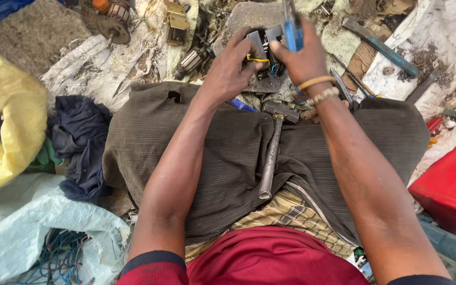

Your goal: The person sits on the floor and uses pliers, a hammer, and a screwdriver to disassemble and adjust a small electrical component. They remove parts, hammer a copper coil, and reassemble the device.

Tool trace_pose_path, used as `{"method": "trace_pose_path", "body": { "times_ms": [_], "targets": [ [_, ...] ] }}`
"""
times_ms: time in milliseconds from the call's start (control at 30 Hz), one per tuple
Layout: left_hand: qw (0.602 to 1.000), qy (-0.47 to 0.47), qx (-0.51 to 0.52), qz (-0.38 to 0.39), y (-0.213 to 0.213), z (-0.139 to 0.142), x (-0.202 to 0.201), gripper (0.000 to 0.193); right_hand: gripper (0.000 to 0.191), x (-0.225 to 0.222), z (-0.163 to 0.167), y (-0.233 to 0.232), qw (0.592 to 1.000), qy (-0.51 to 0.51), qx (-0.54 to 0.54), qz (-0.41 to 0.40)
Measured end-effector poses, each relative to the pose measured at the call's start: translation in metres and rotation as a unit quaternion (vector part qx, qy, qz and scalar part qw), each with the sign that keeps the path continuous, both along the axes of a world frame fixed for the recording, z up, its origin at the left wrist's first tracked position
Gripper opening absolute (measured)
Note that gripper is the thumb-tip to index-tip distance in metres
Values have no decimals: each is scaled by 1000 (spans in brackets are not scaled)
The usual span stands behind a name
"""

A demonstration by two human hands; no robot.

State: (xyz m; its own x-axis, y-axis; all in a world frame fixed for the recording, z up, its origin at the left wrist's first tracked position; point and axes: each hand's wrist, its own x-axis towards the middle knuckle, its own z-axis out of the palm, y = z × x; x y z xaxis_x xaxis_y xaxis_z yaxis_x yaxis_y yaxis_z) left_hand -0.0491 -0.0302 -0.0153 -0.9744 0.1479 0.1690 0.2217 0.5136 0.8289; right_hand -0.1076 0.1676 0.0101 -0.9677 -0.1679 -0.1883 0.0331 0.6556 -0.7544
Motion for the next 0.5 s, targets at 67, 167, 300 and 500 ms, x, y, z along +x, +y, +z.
{"method": "trace_pose_path", "body": {
  "times_ms": [67, 167, 300, 500],
  "targets": [
    [998, -33, -44, 11, -1, 0, -4, 16, 88, 18, 16, 23, 999, 29, -3, 13],
    [999, 16, 3, 45, -3, -1, -11, 6, 92, 45, 49, 67, 950, 23, 300, 78],
    [996, 43, 14, 77, -5, -1, -12, 10, 89, 76, 72, 101, 879, 167, 396, 205],
    [992, 23, -18, 123, -11, -6, -17, 14, 78, 52, 81, 82, 820, 169, 495, 235]
  ]
}}
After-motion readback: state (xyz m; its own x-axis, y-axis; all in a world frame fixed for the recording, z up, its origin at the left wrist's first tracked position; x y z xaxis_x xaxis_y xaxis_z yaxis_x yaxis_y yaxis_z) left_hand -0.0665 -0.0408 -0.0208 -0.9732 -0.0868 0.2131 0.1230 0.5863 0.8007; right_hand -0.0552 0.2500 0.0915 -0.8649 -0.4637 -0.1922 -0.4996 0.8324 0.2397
